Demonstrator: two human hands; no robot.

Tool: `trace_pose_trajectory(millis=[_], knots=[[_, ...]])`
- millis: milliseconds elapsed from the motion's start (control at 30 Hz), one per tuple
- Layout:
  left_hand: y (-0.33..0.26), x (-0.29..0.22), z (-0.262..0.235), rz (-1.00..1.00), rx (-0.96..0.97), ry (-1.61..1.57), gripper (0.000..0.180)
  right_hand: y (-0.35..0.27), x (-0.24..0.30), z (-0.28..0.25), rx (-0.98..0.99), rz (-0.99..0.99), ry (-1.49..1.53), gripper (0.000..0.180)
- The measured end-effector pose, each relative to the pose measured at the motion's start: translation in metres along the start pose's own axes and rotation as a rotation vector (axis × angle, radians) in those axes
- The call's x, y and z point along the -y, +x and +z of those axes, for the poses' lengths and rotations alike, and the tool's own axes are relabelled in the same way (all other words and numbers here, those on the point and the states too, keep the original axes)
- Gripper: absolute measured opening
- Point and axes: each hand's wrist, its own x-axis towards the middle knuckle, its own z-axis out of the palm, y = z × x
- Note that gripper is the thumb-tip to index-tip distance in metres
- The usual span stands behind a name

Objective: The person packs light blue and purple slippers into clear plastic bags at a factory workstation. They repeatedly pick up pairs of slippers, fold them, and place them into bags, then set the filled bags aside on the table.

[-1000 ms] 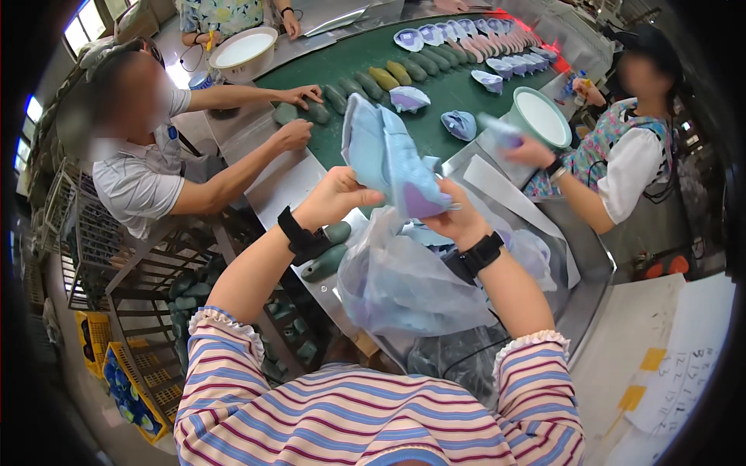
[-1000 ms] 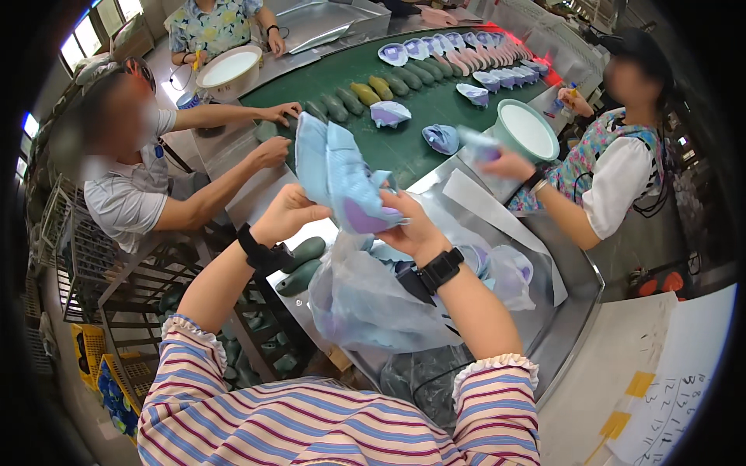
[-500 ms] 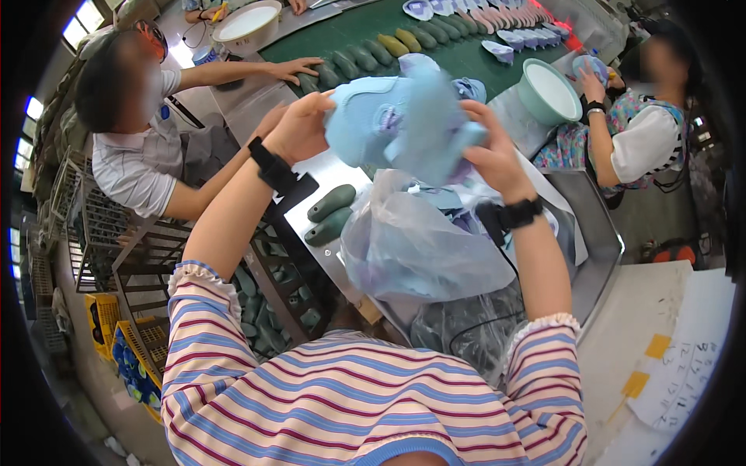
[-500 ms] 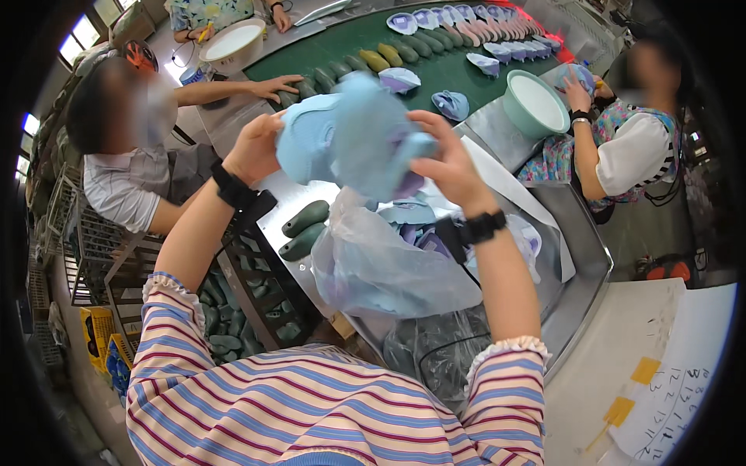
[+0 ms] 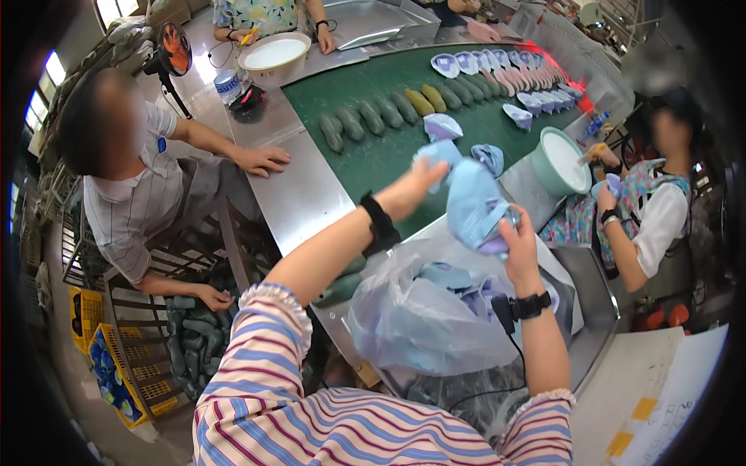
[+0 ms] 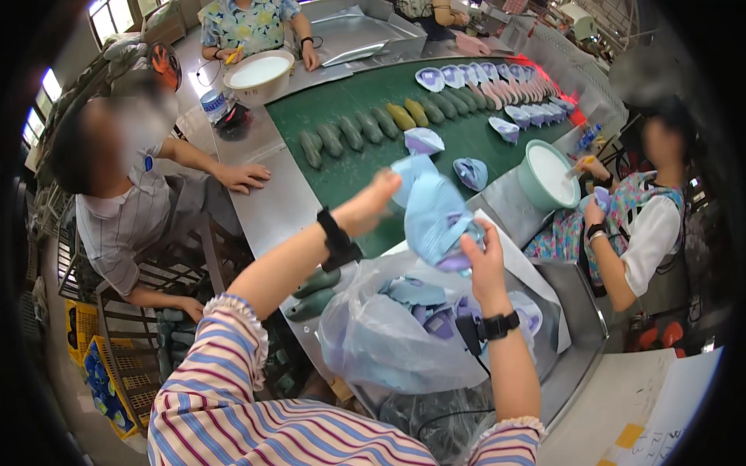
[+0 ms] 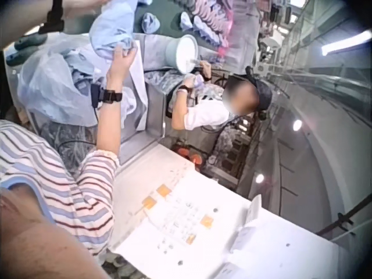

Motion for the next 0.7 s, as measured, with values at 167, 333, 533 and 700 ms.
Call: trace_pose_trajectory(millis=[167,333,533,700], knots=[[0.007,-0.011,0.006,0.156,0.022,-0.124,0.034,-0.008,0.0,0.004,0.073,-0.021,-0.148,0.055],[0.043,-0.102,-0.093,0.053,-0.494,-0.143,0.064,-0.038,0.036,0.004,0.129,0.0,-0.114,0.051],[-0.014,-0.061,0.012,-0.019,0.405,0.169,0.027,-0.098,0.037,-0.04,0.321,0.256,-0.285,0.014],[-0.081,-0.003,0.108,0.246,1.091,0.942,0.03,-0.139,0.007,-0.067,0.362,-0.055,-1.108,0.02]])
